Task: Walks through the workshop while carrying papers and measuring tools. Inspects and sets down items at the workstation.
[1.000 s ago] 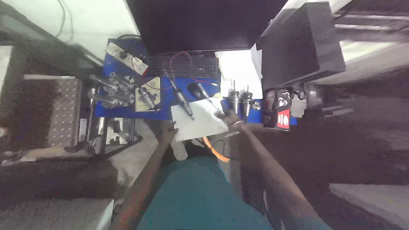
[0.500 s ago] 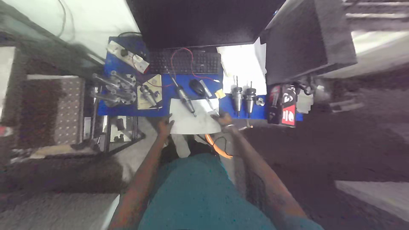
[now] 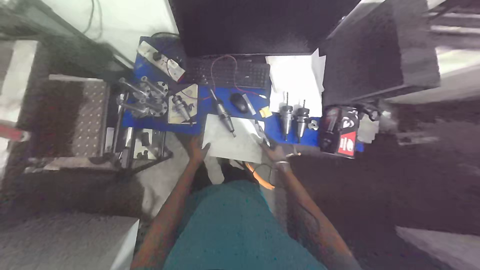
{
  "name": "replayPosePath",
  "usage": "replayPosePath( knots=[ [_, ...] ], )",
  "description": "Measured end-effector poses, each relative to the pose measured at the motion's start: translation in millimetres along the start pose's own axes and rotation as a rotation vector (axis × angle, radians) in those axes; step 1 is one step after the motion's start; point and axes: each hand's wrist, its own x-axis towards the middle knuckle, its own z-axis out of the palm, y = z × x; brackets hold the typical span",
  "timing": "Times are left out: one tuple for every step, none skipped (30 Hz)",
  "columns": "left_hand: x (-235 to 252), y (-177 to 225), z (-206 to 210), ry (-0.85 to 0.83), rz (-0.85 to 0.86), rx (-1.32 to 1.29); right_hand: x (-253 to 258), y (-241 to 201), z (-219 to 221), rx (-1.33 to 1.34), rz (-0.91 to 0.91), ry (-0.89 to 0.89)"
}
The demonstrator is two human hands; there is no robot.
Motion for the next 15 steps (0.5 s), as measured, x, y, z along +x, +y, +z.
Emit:
replayPosePath(
  knots=[
    [-4.2,0.7,-2.0,0.000,-0.012,-0.024,-5.7,-0.7,-5.0,-0.034,0.002,0.002],
    [-9.2,3.7,-5.6,0.005,-0.029,-0.044,-10.3,0.1,-9.5,-0.066,0.002,0.011],
    [-15.6,10.1,-11.1,0.017,-0.053,-0.048,-14.7,0.7,-13.8,-0.086,0.003,0.022],
    [-22.8,17.3,-17.5,0.034,-0.084,-0.024,-20.8,-1.6,-18.7,-0.114,0.004,0.021],
    [-29.9,23.2,-23.9,0.058,-0.115,0.014,-27.8,-6.8,-23.9,-0.154,0.006,0.017],
    [-37.0,25.9,-30.1,0.087,-0.131,0.059,-34.6,-13.3,-28.4,-0.202,-0.004,0.014],
    [-43.2,27.6,-36.9,0.099,-0.154,0.105,-41.1,-21.0,-31.9,-0.258,-0.020,0.004],
    [-49.4,28.6,-43.5,0.095,-0.173,0.143,-47.8,-29.8,-34.0,-0.318,-0.044,-0.013],
    [-55.3,26.7,-49.2,0.088,-0.173,0.161,-55.2,-40.9,-35.1,-0.378,-0.083,-0.031],
    [-60.2,24.9,-53.9,0.081,-0.168,0.130,-62.0,-52.1,-34.5,-0.442,-0.133,-0.047],
    [-64.9,25.9,-58.9,0.059,-0.157,0.036,-69.4,-64.8,-32.8,-0.496,-0.201,-0.054],
    [-70.0,32.5,-65.9,0.004,-0.163,-0.124,-77.3,-79.0,-30.3,-0.540,-0.283,-0.064],
    [-74.7,43.7,-75.6,-0.082,-0.180,-0.316,-84.1,-92.4,-25.4,-0.580,-0.368,-0.071],
    [-80.4,59.1,-86.4,-0.158,-0.204,-0.508,-92.0,-106.5,-19.5,-0.595,-0.456,-0.086],
    [-87.0,74.2,-99.0,-0.226,-0.219,-0.664,-100.2,-122.8,-13.3,-0.616,-0.524,-0.123]
  ],
)
